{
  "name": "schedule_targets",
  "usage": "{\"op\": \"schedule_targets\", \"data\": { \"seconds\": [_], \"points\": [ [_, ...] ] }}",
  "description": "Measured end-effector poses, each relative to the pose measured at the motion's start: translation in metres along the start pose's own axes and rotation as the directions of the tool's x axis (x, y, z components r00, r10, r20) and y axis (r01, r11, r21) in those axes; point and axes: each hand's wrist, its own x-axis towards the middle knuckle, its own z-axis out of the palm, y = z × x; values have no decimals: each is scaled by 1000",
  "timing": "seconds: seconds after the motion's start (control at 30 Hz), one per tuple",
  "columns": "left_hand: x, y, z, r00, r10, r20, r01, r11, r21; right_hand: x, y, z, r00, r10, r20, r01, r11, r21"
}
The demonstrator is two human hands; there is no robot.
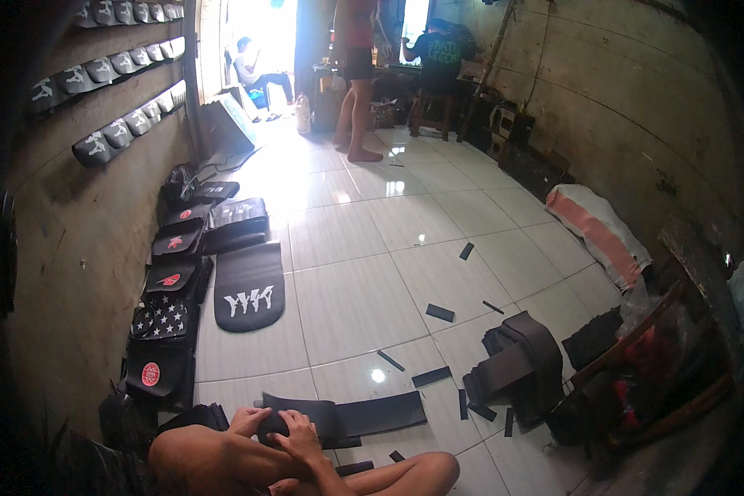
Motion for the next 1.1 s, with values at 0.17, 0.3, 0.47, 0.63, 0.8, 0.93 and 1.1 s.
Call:
{"op": "schedule_targets", "data": {
  "seconds": [0.17, 0.3, 0.47, 0.63, 0.8, 0.93, 1.1],
  "points": [
    [9, -6, -10, 998, -57, -13, 56, 997, -57, 0, 35, -22, 948, 313, -55, -262, 870, 418],
    [3, 4, -4, 988, -140, 57, 146, 983, -113, -11, 96, -98, 635, 582, -508, -422, 812, 404],
    [-4, 8, 9, 982, -173, 73, 183, 970, -162, -53, 195, -154, 154, 596, -788, -516, 728, 451],
    [14, -30, -19, 993, -62, -102, 43, 982, -184, -3, 83, -60, 777, 426, -463, -304, 899, 316],
    [-6, 7, 12, 986, 11, -164, -3, 999, 54, 5, 13, 15, 972, 221, -84, -209, 969, 134],
    [0, 0, 10, 986, 72, -151, -42, 980, 196, 1, 19, 26, 972, 221, -82, -204, 962, 184],
    [5, -12, 13, 992, 12, -128, 11, 984, 178, -2, 35, 11, 872, 448, -196, -377, 872, 314]
  ]
}}
